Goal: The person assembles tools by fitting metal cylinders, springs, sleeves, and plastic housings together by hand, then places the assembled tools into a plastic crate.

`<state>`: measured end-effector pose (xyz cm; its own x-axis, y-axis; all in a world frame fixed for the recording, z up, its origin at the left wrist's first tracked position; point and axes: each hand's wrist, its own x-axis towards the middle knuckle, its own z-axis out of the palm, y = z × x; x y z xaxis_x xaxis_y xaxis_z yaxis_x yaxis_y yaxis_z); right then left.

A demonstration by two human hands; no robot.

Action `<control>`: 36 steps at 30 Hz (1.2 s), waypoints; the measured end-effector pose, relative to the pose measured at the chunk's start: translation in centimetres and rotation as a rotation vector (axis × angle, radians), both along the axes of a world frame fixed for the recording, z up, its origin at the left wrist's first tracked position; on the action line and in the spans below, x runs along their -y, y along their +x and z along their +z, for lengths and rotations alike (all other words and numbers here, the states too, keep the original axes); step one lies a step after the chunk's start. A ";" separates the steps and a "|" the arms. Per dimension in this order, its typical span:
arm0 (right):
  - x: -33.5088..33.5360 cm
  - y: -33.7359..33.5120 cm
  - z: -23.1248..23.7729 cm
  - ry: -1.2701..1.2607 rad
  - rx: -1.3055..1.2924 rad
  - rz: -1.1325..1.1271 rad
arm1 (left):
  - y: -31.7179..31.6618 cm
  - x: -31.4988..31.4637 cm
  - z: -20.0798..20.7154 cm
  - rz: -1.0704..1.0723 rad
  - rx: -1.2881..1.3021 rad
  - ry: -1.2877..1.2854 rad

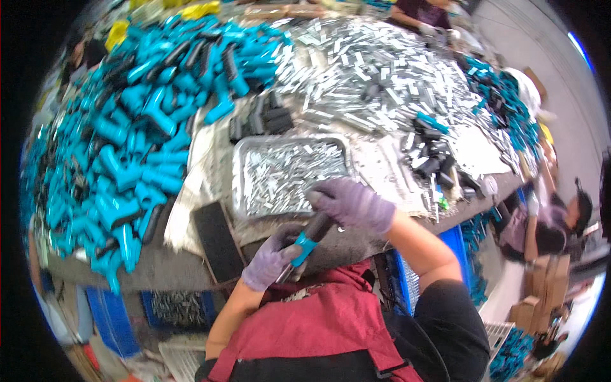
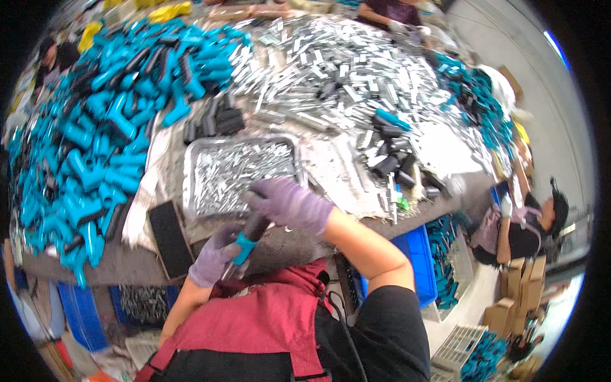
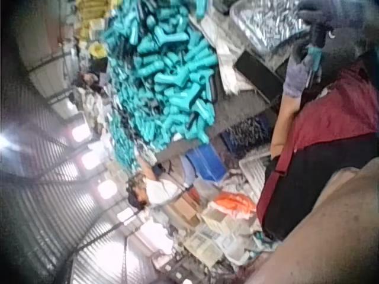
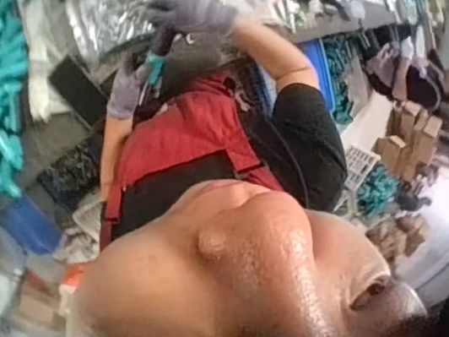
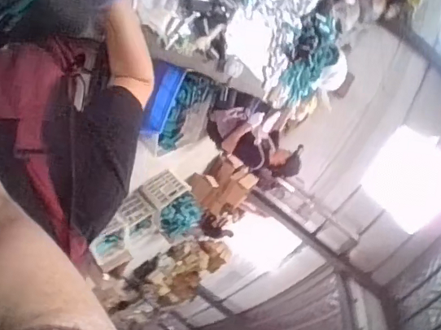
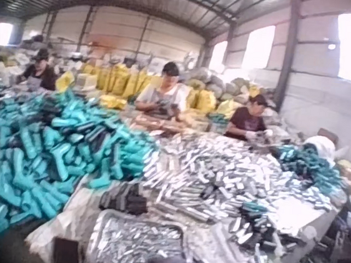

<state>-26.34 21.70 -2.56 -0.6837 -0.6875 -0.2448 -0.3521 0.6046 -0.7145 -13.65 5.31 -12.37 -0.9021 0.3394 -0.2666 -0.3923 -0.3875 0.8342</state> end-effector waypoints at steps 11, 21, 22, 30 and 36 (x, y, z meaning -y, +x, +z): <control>-1.8 -3.6 -0.1 -0.242 0.581 0.278 | 1.0 -0.4 -0.2 0.039 -0.162 0.109; -15.6 -24.1 -7.3 -1.586 0.878 -0.784 | 0.0 -0.8 0.5 0.046 -0.147 0.142; -16.4 -24.1 -6.2 -1.637 0.813 -0.840 | 0.2 -0.7 0.3 0.063 -0.134 0.149; -16.5 -13.3 -3.2 -1.404 0.609 -0.627 | 0.1 -0.7 0.1 0.073 -0.143 0.147; -9.1 -7.4 -1.3 -0.556 0.251 -0.518 | 0.7 -0.6 0.1 0.079 -0.083 0.138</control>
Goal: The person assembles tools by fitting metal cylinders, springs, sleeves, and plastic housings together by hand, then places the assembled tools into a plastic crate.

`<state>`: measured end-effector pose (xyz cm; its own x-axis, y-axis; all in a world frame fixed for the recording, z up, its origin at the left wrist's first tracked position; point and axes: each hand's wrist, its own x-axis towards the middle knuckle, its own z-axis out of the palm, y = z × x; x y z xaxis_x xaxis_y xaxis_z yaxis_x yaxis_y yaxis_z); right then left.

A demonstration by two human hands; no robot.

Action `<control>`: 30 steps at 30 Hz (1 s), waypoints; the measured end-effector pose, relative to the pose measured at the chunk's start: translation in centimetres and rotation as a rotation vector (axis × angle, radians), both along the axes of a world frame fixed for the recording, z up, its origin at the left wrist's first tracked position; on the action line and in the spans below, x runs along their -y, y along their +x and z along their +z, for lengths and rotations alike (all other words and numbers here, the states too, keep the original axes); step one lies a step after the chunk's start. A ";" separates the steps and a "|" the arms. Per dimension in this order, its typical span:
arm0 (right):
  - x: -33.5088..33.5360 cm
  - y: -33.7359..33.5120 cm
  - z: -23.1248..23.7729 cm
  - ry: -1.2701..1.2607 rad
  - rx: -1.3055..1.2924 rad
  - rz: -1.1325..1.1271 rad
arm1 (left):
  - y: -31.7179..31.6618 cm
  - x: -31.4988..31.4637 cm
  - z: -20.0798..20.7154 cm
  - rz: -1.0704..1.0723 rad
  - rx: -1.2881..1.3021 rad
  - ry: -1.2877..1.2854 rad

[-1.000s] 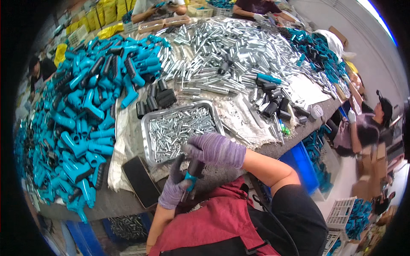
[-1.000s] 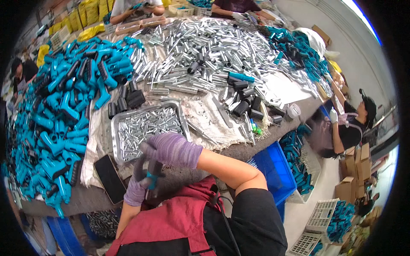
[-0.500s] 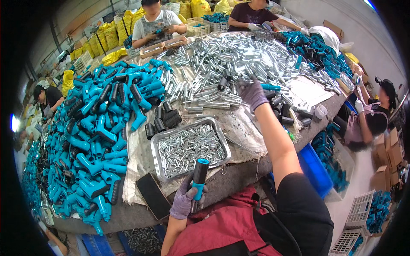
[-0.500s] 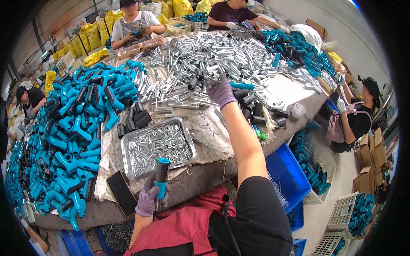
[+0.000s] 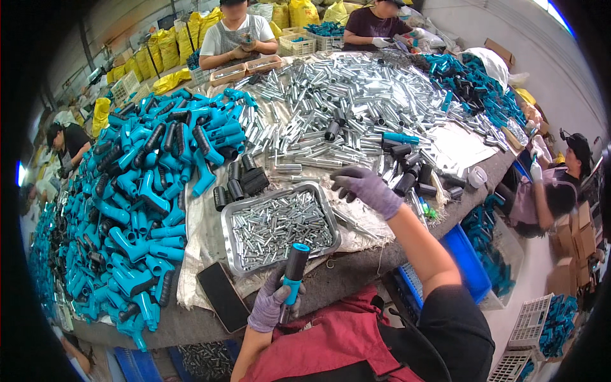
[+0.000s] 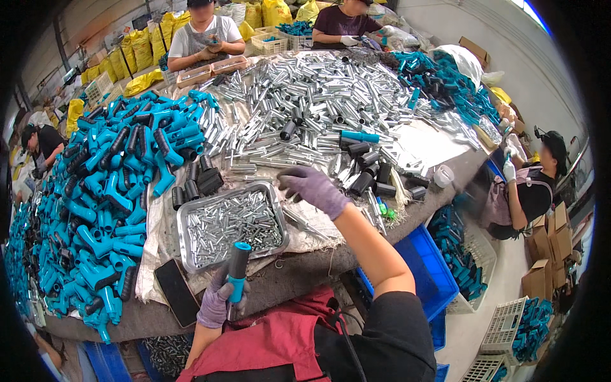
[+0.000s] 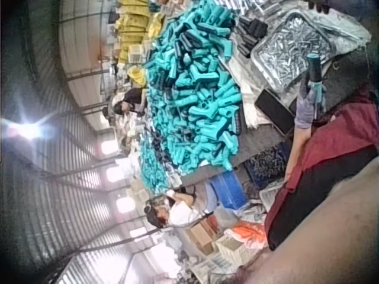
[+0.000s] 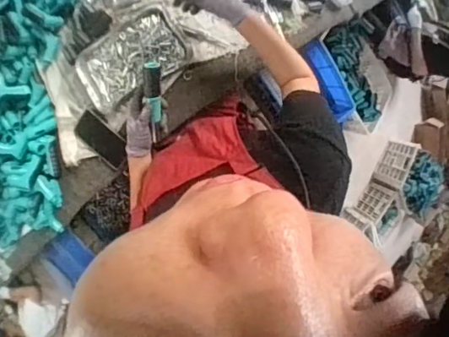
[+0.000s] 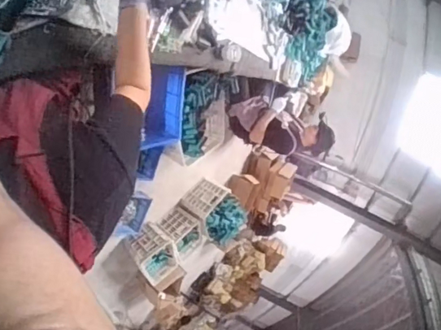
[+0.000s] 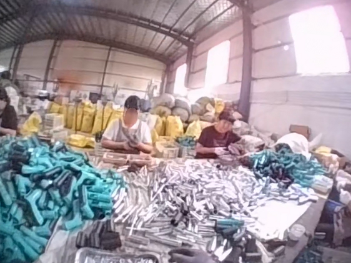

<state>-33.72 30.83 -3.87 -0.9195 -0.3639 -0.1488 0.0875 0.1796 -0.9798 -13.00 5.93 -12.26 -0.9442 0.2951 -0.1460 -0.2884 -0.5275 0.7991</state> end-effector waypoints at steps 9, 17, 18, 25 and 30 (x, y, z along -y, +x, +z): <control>8.4 -11.0 -3.2 0.824 -0.868 -0.018 | -1.2 0.1 0.6 -0.010 0.003 -0.045; 15.2 -18.3 -4.5 0.971 -0.910 0.188 | -0.9 0.7 1.1 -0.055 0.107 -0.028; 15.9 -18.9 -4.6 1.008 -0.982 0.314 | -1.1 0.5 1.0 -0.030 0.062 -0.079; 19.7 -18.0 -6.2 1.462 -1.272 0.570 | -1.4 1.0 1.3 -0.058 0.063 -0.177; 14.1 -15.6 -2.1 1.148 -1.208 0.362 | -1.5 0.8 1.5 -0.056 0.015 -0.067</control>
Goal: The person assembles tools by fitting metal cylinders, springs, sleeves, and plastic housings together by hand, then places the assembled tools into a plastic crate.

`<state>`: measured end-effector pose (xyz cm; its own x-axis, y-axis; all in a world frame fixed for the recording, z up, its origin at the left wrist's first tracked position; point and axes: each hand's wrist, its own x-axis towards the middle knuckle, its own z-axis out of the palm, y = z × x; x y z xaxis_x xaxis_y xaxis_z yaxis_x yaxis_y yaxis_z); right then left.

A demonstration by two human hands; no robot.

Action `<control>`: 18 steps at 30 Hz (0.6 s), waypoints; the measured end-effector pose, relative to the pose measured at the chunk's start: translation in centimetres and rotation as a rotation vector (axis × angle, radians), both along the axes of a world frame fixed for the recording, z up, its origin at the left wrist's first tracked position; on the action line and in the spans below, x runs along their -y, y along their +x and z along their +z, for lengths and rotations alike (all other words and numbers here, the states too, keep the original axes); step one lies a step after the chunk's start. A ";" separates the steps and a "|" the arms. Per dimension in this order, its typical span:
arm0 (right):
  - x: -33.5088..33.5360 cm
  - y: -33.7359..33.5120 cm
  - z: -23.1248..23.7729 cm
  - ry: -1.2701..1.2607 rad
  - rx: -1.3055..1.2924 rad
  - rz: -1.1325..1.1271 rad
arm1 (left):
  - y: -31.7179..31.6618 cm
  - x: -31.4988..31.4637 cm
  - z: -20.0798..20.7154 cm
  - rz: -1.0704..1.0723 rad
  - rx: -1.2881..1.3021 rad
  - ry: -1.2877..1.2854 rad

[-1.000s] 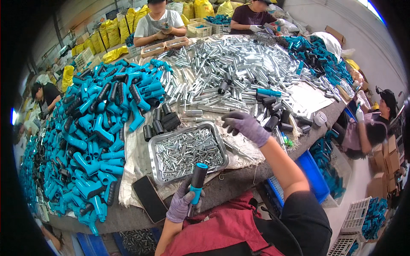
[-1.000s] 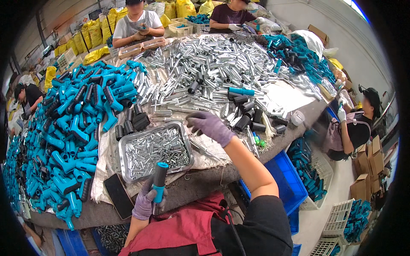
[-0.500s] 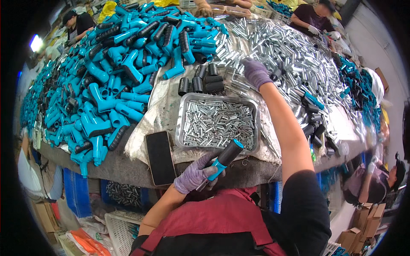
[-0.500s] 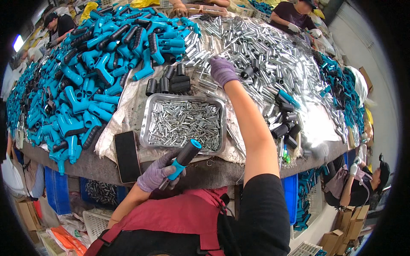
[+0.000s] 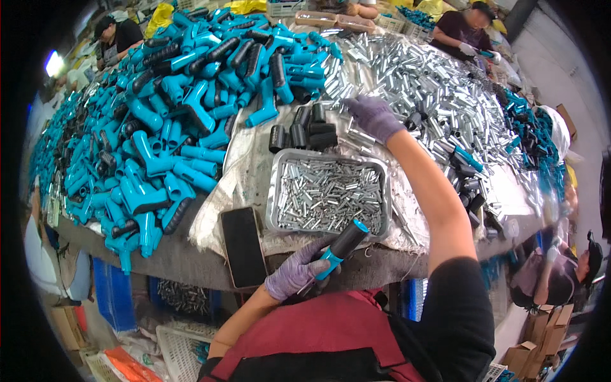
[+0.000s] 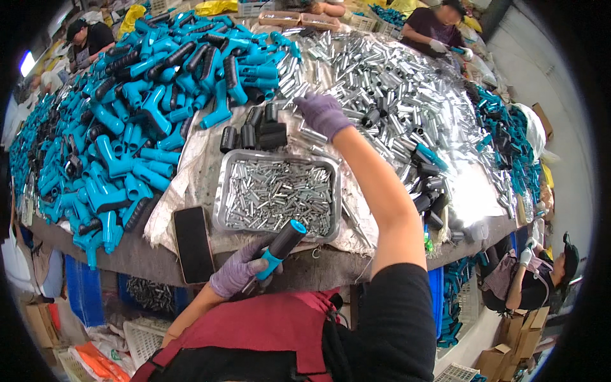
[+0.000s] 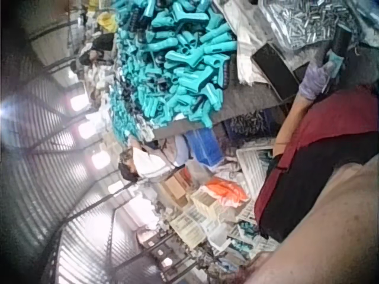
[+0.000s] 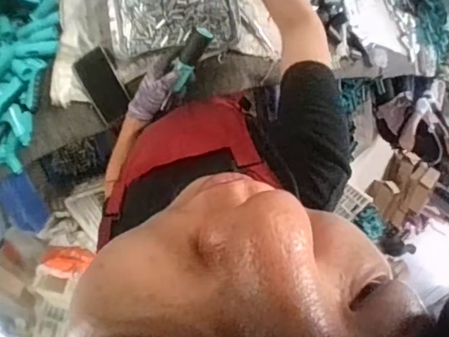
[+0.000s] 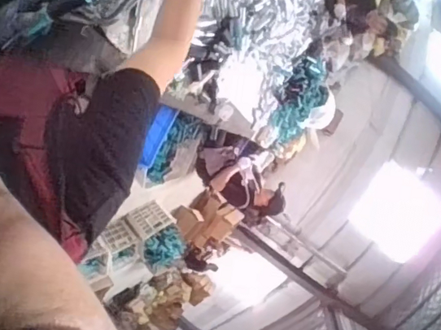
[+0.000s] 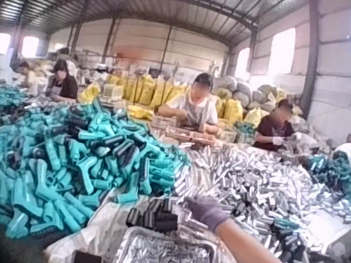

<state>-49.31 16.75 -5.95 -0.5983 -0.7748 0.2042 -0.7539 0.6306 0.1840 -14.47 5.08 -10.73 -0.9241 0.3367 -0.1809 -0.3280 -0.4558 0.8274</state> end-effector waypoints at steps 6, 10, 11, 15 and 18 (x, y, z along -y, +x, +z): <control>-7.3 14.2 5.0 -0.645 0.903 0.186 | 0.5 0.2 0.5 -0.015 0.112 0.134; -10.3 19.6 7.0 -0.509 1.075 0.237 | 0.8 0.3 0.6 -0.063 0.084 0.127; -10.5 20.1 7.0 -0.446 0.942 0.272 | 0.9 0.3 0.8 -0.059 0.092 0.142; -10.7 20.2 7.9 -0.386 0.975 0.253 | 1.0 0.1 0.8 -0.036 0.061 0.100; -10.5 20.5 7.8 -0.430 1.046 0.188 | 1.2 -0.1 0.3 -0.015 0.033 0.096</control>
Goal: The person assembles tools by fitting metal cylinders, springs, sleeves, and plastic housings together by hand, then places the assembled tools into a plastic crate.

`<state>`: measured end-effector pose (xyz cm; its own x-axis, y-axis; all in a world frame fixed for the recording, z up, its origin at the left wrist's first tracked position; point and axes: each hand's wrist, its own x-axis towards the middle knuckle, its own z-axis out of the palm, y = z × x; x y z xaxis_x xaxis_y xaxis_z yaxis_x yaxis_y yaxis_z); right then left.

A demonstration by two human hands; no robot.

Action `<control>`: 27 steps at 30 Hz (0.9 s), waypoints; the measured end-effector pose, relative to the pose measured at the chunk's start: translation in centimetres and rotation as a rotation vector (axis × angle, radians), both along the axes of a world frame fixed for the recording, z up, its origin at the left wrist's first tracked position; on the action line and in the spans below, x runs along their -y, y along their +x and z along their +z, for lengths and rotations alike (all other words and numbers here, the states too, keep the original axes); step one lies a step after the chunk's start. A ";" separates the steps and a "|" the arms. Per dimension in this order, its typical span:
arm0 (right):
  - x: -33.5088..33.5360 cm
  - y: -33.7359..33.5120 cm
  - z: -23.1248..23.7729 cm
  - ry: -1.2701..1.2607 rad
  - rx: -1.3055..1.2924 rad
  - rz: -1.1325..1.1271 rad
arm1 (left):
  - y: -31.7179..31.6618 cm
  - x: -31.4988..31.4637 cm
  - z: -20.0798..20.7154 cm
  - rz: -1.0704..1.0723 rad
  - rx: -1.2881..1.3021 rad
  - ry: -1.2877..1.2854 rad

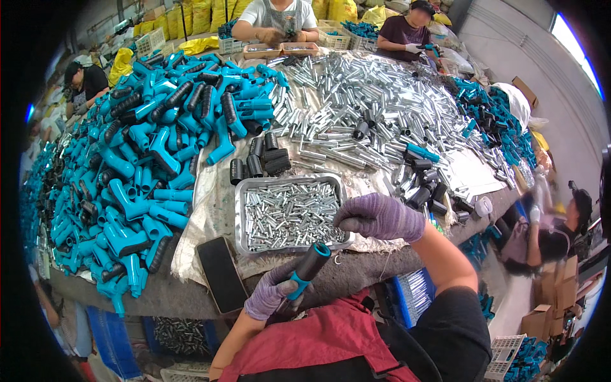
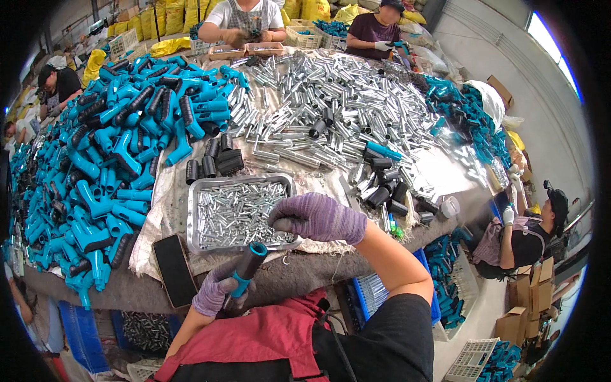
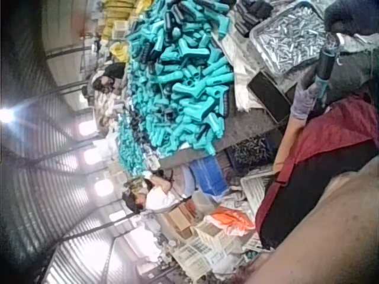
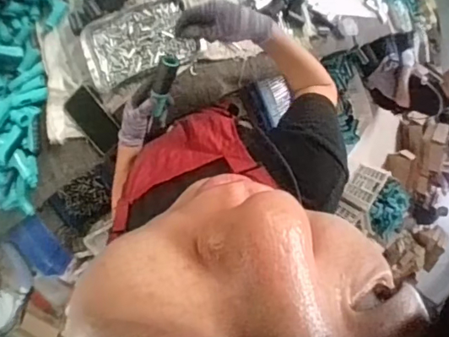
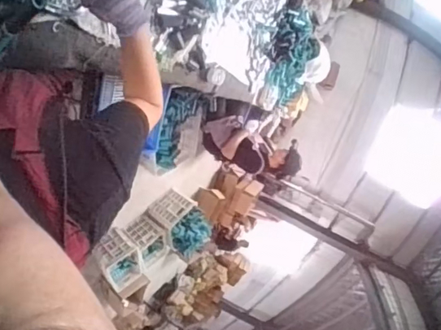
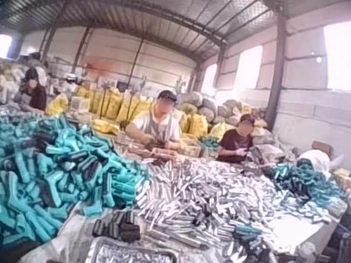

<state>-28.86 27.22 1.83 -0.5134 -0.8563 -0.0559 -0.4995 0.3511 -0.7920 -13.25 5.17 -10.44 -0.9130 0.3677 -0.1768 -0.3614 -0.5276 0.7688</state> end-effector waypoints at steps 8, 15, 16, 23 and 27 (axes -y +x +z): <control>-0.8 1.1 -1.5 -0.106 -0.124 -0.048 | 0.3 -0.1 -1.1 0.047 0.001 0.059; -1.3 2.0 -1.0 -0.029 0.020 -0.161 | 0.3 -0.2 -1.4 0.018 -0.030 0.050; -1.4 2.2 -1.1 -0.026 0.049 -0.182 | 0.3 -0.2 -1.3 0.015 -0.035 0.050; -1.7 2.4 -2.0 -0.045 -0.196 0.012 | 0.3 -0.6 -1.9 0.044 -0.014 -0.062; -1.5 2.5 -1.7 -0.007 -0.189 0.044 | 0.4 -0.8 -1.4 -0.022 -0.027 -0.029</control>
